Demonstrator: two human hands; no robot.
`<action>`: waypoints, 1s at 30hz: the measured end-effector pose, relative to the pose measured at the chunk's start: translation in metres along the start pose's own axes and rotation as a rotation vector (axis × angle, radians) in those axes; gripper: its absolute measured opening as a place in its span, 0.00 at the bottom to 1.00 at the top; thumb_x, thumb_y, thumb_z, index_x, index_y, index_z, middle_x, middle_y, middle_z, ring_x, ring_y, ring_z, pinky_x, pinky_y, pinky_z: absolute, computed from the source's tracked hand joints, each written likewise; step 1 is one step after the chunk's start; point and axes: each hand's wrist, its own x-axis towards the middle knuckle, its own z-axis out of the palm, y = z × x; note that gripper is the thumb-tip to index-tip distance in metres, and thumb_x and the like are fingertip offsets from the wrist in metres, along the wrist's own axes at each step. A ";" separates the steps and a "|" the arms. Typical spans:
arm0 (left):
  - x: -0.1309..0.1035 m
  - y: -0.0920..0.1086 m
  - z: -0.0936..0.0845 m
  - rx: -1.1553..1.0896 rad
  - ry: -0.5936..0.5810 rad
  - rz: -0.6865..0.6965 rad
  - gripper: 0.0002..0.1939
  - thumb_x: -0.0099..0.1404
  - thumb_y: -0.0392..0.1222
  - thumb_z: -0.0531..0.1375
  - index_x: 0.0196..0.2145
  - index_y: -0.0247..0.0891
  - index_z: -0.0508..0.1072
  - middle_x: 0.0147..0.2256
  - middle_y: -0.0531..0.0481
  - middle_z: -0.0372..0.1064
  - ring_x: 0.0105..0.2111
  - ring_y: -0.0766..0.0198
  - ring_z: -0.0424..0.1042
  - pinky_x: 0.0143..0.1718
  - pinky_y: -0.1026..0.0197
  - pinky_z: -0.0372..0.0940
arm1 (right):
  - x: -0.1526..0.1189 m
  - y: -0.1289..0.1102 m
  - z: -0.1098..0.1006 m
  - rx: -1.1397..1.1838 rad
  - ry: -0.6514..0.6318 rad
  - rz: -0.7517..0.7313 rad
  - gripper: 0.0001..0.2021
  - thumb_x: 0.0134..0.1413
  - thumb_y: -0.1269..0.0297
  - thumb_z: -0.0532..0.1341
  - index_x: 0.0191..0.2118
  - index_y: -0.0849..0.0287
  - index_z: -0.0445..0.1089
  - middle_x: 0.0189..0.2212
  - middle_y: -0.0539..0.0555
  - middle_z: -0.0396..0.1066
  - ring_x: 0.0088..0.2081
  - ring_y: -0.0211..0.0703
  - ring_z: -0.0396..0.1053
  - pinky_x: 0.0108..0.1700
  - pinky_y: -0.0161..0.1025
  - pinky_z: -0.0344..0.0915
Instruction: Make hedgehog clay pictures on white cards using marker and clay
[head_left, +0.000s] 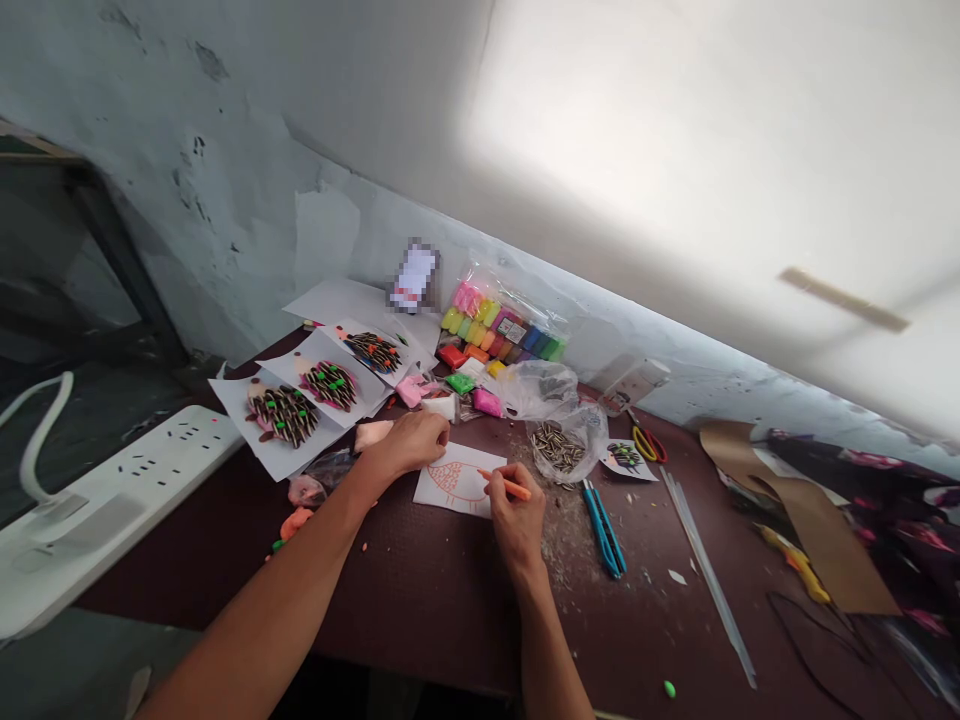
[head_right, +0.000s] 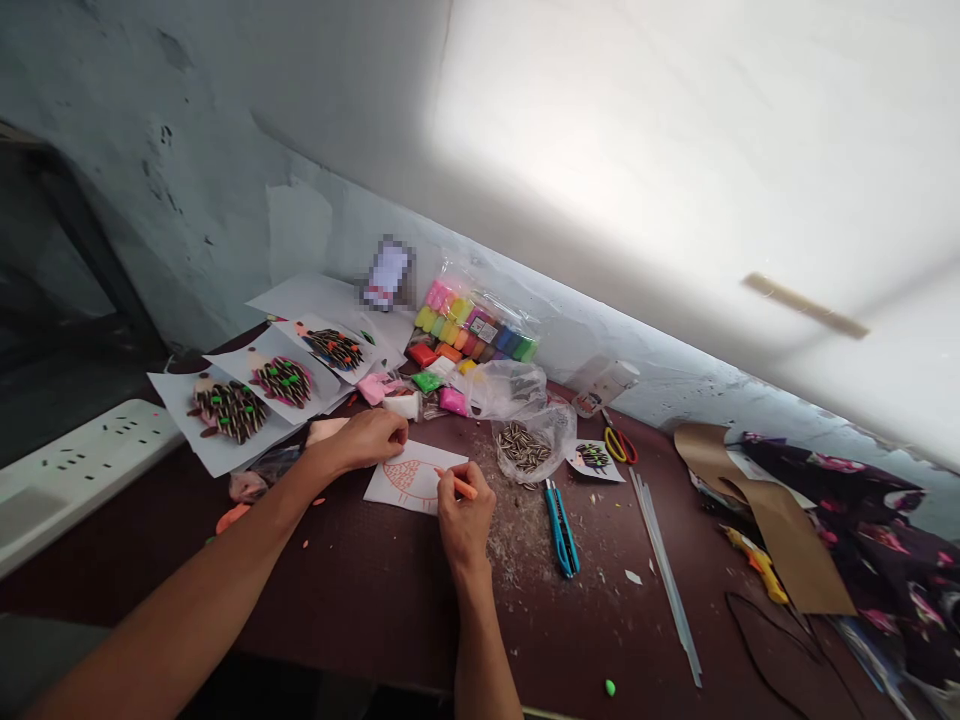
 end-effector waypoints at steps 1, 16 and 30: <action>0.000 0.000 0.000 0.002 0.000 0.005 0.13 0.55 0.32 0.56 0.35 0.38 0.78 0.37 0.44 0.77 0.40 0.56 0.74 0.38 0.61 0.64 | 0.002 0.001 -0.001 0.001 -0.002 -0.006 0.11 0.53 0.59 0.56 0.24 0.57 0.66 0.20 0.50 0.69 0.24 0.39 0.67 0.26 0.33 0.59; 0.001 0.003 0.006 -0.030 0.037 0.062 0.11 0.56 0.33 0.57 0.34 0.38 0.78 0.35 0.46 0.77 0.38 0.58 0.74 0.38 0.62 0.64 | 0.012 0.008 0.004 0.001 -0.091 -0.128 0.11 0.54 0.62 0.55 0.23 0.56 0.63 0.18 0.47 0.66 0.21 0.35 0.61 0.25 0.32 0.57; 0.001 0.008 0.008 -0.007 0.001 0.065 0.10 0.57 0.34 0.56 0.32 0.39 0.77 0.36 0.47 0.77 0.40 0.59 0.73 0.39 0.62 0.64 | 0.009 0.011 0.006 0.024 -0.093 -0.146 0.09 0.56 0.63 0.55 0.26 0.57 0.66 0.22 0.50 0.71 0.25 0.38 0.68 0.28 0.33 0.61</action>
